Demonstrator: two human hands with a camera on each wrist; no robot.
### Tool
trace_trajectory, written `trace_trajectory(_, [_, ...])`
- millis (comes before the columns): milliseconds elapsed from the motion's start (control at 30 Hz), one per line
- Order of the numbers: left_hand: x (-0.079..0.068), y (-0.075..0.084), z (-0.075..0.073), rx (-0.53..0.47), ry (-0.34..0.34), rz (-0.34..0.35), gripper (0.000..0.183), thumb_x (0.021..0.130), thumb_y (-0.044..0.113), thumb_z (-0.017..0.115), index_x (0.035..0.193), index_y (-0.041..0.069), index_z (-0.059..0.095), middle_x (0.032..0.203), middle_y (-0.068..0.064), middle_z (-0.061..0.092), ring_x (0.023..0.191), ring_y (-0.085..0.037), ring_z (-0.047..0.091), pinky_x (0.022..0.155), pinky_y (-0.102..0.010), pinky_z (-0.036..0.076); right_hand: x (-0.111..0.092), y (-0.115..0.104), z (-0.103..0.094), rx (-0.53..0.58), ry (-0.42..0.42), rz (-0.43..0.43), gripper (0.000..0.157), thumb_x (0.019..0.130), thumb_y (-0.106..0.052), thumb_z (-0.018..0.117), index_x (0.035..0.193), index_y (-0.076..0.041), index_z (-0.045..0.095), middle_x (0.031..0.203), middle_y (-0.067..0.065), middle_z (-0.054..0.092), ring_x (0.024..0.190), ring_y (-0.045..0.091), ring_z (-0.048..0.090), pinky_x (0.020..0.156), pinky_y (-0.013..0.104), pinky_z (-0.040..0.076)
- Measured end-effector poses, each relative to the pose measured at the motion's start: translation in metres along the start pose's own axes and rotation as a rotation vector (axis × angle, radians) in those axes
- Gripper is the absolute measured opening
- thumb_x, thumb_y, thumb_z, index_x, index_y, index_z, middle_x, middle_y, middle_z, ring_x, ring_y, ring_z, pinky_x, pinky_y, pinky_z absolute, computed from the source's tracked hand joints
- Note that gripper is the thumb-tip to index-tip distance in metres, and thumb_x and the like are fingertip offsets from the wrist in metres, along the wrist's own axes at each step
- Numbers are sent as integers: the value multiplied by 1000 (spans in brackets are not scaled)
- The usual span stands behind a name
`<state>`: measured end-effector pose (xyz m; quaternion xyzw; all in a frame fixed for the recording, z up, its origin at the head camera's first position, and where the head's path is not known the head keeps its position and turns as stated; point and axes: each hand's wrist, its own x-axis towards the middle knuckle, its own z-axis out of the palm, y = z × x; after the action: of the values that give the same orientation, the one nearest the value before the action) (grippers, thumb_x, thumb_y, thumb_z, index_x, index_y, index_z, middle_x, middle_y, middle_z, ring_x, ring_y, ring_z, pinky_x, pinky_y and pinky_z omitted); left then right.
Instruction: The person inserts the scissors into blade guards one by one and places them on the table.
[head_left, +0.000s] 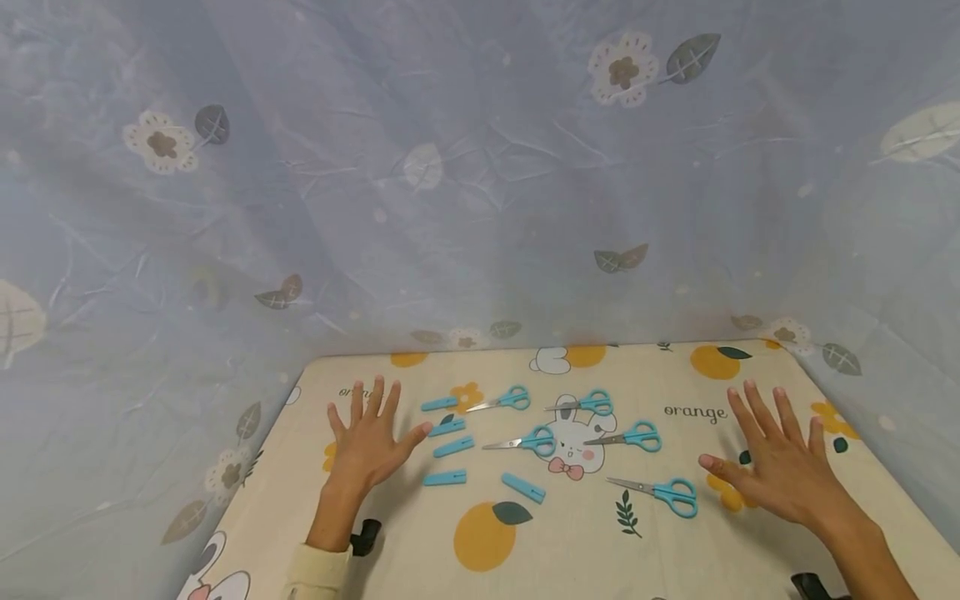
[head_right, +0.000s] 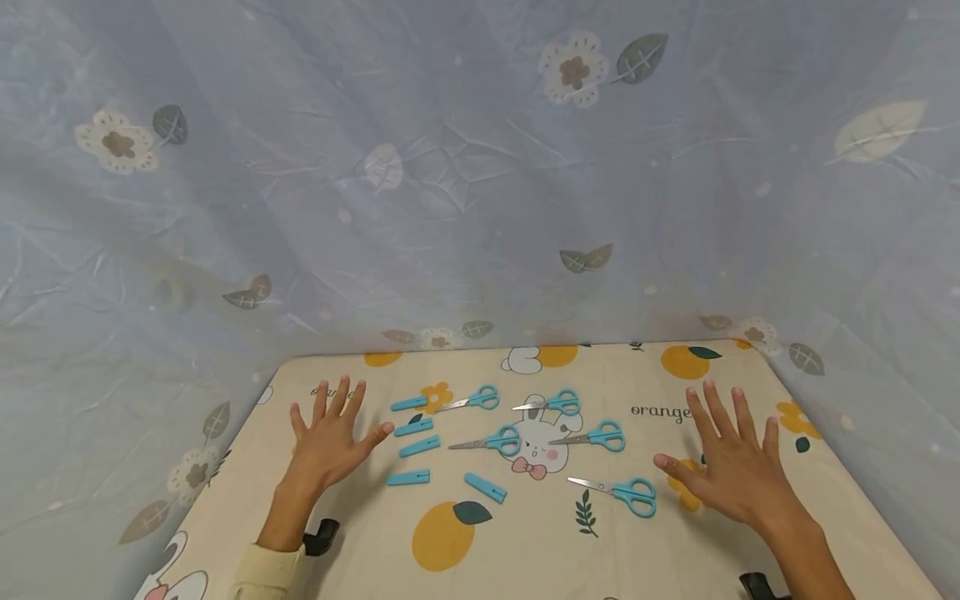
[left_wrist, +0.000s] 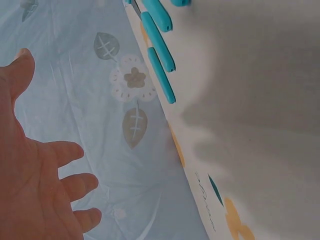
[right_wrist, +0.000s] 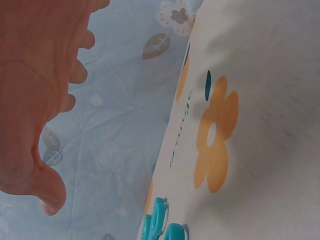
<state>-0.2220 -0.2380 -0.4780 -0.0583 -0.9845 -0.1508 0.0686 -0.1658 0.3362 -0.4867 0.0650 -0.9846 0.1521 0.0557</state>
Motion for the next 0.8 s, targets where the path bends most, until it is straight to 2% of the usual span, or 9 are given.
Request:
trace_trajectory(333, [0,4,4,-2,-30,-2,100,99,75,54,172,15,22,181,-15,9,166,-49,-4,121,-84,-9,0,-2,3,5,-12,-16,114,99,-67,64,173,-9,0,179,13,-15,161,45,-29,116,78,-27])
trace_trajectory(567, [1,9,6,-7,-38,23,98,100,73,54,172,16,21,181,-15,10,167,-48,-1,122,-83,-3,1,-6,7,3,-35,4,115,97,-68,65,173,-8,3,180,18,-10,162,49,-24,117,81,-21])
trace_trajectory(800, [0,12,10,-39,-42,58,97,101,69,59,172,14,22,180,-17,11,166,-49,1,126,-79,1,-1,-9,9,15,-60,-5,116,97,-67,66,173,-8,1,180,17,-12,162,51,-21,117,84,-16])
